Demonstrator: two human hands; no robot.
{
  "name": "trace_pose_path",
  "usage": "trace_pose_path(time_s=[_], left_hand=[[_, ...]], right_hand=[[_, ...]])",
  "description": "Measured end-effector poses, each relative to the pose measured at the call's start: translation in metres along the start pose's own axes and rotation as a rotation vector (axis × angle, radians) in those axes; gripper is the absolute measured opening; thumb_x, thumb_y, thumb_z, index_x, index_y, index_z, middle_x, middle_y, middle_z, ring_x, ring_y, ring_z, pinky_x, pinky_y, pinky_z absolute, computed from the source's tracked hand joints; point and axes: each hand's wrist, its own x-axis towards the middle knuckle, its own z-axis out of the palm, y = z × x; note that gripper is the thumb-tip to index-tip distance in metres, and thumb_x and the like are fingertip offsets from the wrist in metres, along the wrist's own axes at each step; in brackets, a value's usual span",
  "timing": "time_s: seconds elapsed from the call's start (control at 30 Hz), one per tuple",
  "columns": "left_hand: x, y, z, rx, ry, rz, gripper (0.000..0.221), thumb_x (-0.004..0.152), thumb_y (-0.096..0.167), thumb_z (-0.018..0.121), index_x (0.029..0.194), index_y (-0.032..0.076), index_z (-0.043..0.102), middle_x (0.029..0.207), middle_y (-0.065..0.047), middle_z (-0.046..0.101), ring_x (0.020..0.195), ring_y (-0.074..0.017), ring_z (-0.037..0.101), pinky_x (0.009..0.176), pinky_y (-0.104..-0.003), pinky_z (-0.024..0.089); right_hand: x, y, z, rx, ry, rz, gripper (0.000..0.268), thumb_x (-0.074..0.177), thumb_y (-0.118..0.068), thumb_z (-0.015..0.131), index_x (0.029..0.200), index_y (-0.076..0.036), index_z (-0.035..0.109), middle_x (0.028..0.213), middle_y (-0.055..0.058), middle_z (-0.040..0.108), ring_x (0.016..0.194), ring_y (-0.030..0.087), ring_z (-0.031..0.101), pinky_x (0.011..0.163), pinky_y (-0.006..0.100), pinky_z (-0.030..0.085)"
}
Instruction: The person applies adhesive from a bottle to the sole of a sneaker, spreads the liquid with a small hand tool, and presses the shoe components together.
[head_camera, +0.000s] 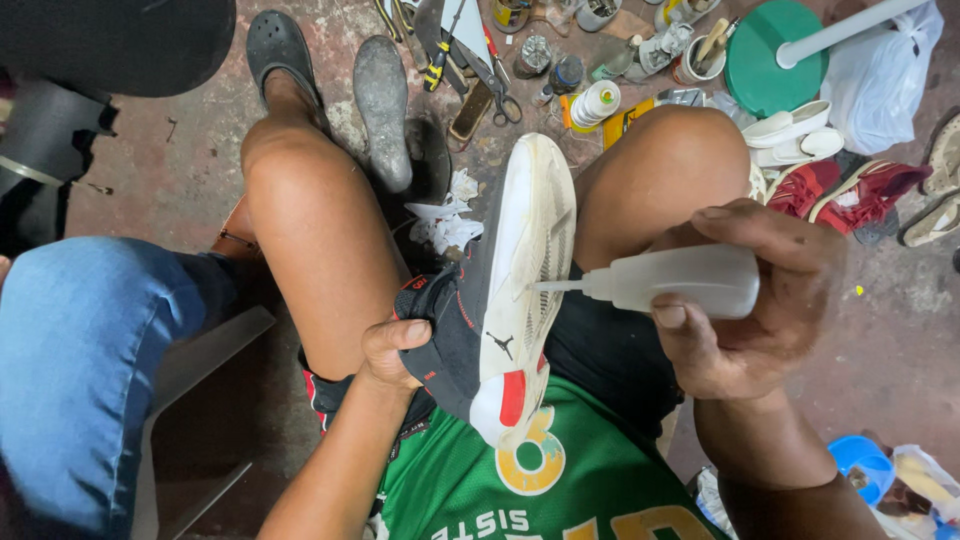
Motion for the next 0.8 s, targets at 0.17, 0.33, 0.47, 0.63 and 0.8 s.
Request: trace_pose_path(time_s=[0.17, 0.33, 0.47, 0.63, 0.8], left_hand=[[-0.004, 0.003, 0.002, 0.075, 0.009, 0.059, 0.078, 0.080, 0.016, 0.077, 0.147, -0.013, 0.049, 0.139, -0.025, 0.063, 0.128, -0.0334, 0.063, 0.117, -0.045, 0.044], [-0.005, 0.006, 0.005, 0.096, 0.004, 0.074, 0.077, 0.082, 0.016, 0.075, 0.147, -0.013, 0.047, 0.141, -0.025, 0.061, 0.129, -0.0346, 0.062, 0.117, -0.046, 0.043], [-0.005, 0.006, 0.005, 0.125, 0.020, 0.092, 0.077, 0.082, 0.016, 0.074, 0.148, -0.012, 0.046, 0.143, -0.026, 0.059, 0.131, -0.0352, 0.060, 0.118, -0.047, 0.043], [-0.005, 0.007, 0.005, 0.114, 0.001, 0.081, 0.077, 0.084, 0.016, 0.072, 0.150, -0.012, 0.044, 0.145, -0.026, 0.058, 0.133, -0.0352, 0.059, 0.119, -0.047, 0.042], [-0.006, 0.006, 0.004, 0.121, 0.024, 0.088, 0.079, 0.084, 0.017, 0.072, 0.151, -0.013, 0.041, 0.146, -0.027, 0.057, 0.134, -0.0359, 0.058, 0.119, -0.048, 0.041]], right_hand=[[0.011, -0.004, -0.004, -0.083, -0.064, -0.082, 0.049, 0.101, -0.019, 0.074, 0.136, 0.000, 0.045, 0.095, 0.014, 0.066, 0.079, 0.019, 0.070, 0.068, 0.024, 0.054], [0.021, -0.011, -0.007, -0.091, -0.154, -0.068, 0.047, 0.095, -0.015, 0.075, 0.128, 0.005, 0.049, 0.094, 0.015, 0.067, 0.073, 0.019, 0.069, 0.063, 0.027, 0.053], [0.024, -0.014, -0.006, -0.218, -0.138, -0.198, 0.044, 0.095, -0.014, 0.078, 0.127, 0.006, 0.053, 0.102, 0.018, 0.068, 0.077, 0.022, 0.070, 0.068, 0.030, 0.054], [0.031, -0.019, -0.006, -0.288, -0.178, -0.277, 0.043, 0.096, -0.015, 0.080, 0.126, 0.004, 0.055, 0.113, 0.020, 0.069, 0.089, 0.029, 0.073, 0.077, 0.034, 0.058], [0.037, -0.031, -0.007, -0.409, -0.232, -0.303, 0.043, 0.099, -0.020, 0.078, 0.128, 0.001, 0.054, 0.117, 0.018, 0.070, 0.096, 0.032, 0.074, 0.078, 0.035, 0.058]])
